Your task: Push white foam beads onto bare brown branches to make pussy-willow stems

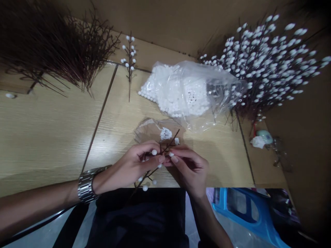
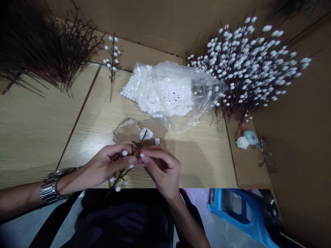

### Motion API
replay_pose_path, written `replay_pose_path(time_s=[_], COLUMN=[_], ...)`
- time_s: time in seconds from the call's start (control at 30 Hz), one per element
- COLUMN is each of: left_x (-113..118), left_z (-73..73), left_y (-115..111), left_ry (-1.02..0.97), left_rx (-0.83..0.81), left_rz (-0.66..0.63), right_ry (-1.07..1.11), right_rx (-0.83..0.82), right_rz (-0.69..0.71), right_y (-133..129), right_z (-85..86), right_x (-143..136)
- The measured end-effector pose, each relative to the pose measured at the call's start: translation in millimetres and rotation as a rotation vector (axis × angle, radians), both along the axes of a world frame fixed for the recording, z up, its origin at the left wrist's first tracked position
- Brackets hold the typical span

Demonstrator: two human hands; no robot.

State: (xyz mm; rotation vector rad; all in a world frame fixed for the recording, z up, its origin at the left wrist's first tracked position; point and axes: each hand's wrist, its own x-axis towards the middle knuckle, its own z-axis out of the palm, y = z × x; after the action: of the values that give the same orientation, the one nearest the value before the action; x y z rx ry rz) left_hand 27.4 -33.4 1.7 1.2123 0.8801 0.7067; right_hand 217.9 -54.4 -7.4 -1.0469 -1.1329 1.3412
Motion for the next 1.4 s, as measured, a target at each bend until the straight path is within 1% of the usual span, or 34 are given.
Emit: replay_pose_path(time_s=[0.43, 0.67, 0.83, 1.03, 1.2, 1.4], left_x=[0.3, 0.3, 0.5, 1.5, 2.0, 0.7], left_z=[0.5, 0.2, 2.9, 3.6, 3.2, 4.7], left_y=[-0.2, -0.2, 0.9, 1.2, 0.6, 0.1], left_ry=[0.002, 0.013, -0.001, 0.000, 0.000, -0.033], left_rx=[0.005, 0.024, 0.015, 0.001, -0.006, -0.028], left_rz=[0.011, 0.001, -0.006, -0.009, 0.001, -0.014], right_ry=[-0.093, -0.103, -0.133, -0.135, -0.177, -0.069], right_rx=[0.038, 0.028, 0.051, 0.053, 0.100, 0.012], right_rz=[-0.010, -0.013, -0.021, -0.034, -0.035, 0.030], right_y=[-0.2, -1.3, -0.4, 1.6, 5.6, 2.0], right_z=[-3.2, -5.4, -6.1, -3.0, 0.6, -3.1], right_x=[2.0, 3.8, 4.3, 2.8, 1.7, 3.3])
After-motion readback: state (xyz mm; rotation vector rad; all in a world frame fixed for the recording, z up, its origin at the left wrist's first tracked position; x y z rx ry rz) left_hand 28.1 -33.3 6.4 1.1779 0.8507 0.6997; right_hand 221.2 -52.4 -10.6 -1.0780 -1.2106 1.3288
